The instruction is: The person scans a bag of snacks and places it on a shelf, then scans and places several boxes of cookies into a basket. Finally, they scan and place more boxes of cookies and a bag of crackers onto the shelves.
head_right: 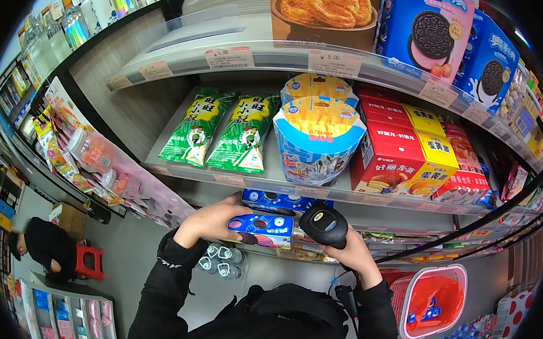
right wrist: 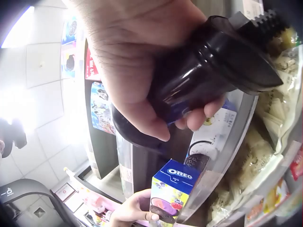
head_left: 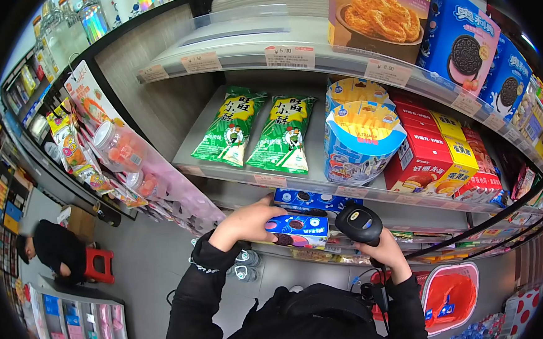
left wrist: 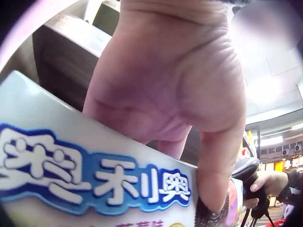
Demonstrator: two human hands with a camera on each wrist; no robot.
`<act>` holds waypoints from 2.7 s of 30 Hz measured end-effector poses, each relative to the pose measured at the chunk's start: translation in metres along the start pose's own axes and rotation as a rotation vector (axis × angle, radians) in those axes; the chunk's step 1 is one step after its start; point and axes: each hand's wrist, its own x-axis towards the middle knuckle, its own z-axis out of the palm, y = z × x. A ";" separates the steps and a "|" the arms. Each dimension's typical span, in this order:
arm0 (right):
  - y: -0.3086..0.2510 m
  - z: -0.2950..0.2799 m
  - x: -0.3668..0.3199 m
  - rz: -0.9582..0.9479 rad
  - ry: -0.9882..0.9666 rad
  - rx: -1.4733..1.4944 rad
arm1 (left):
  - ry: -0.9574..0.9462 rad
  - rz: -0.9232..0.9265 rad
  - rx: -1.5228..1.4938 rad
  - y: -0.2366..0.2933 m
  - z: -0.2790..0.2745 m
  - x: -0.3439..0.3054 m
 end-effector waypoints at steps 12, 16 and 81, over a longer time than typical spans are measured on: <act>-0.005 -0.009 -0.052 -0.004 0.066 0.000 | 0.370 0.149 0.167 0.008 -0.027 -0.016; 0.004 -0.005 -0.067 0.016 0.126 0.009 | 0.434 0.076 0.276 -0.004 -0.019 -0.017; 0.013 0.002 -0.110 0.133 0.059 0.046 | 0.272 -0.135 0.622 -0.078 -0.025 0.013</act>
